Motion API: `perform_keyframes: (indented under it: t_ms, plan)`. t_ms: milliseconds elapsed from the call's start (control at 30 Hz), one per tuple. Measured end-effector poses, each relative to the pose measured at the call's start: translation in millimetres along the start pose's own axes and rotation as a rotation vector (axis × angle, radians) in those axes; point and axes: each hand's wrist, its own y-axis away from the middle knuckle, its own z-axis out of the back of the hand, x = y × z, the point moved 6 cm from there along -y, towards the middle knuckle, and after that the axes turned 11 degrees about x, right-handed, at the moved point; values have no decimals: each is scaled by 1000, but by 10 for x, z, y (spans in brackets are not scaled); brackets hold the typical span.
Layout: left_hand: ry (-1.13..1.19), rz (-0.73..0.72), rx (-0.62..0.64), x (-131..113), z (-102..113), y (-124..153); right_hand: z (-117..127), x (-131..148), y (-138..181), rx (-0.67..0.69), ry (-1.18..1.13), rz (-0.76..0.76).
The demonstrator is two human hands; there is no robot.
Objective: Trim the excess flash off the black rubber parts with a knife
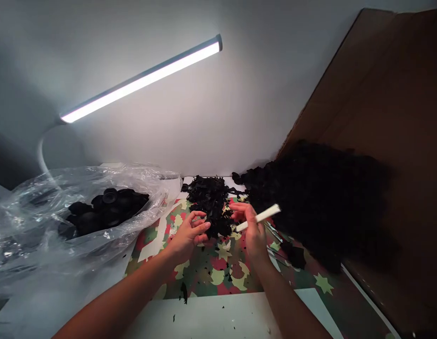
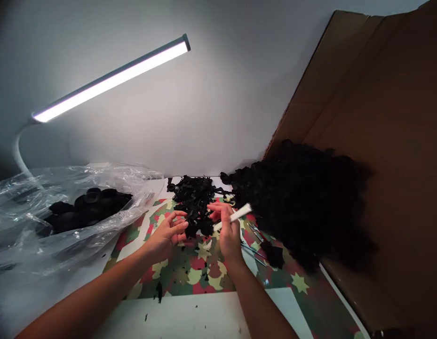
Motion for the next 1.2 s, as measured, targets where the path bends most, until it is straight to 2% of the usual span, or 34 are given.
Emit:
perform_keyframes:
  t_ms: [167, 367, 467, 633, 933, 1200]
  plan:
    - [-51, -81, -101, -31, 117, -7, -91, -96, 47, 128, -96, -112]
    - [-81, -102, -130, -35, 180, -8, -293, 6, 122, 243, -37, -44]
    - [-85, -120, -136, -73, 159, 0, -336, 87, 140, 303, 17, -8]
    - [-104, -121, -148, -87, 151, 9, -363, 136, 152, 385, 92, -30]
    - [-151, -138, -132, -85, 160, 17, -373, 171, 153, 410, 170, -33]
    - [-168, -165, -129, -112, 144, 22, -353, 157, 151, 401, 129, -48]
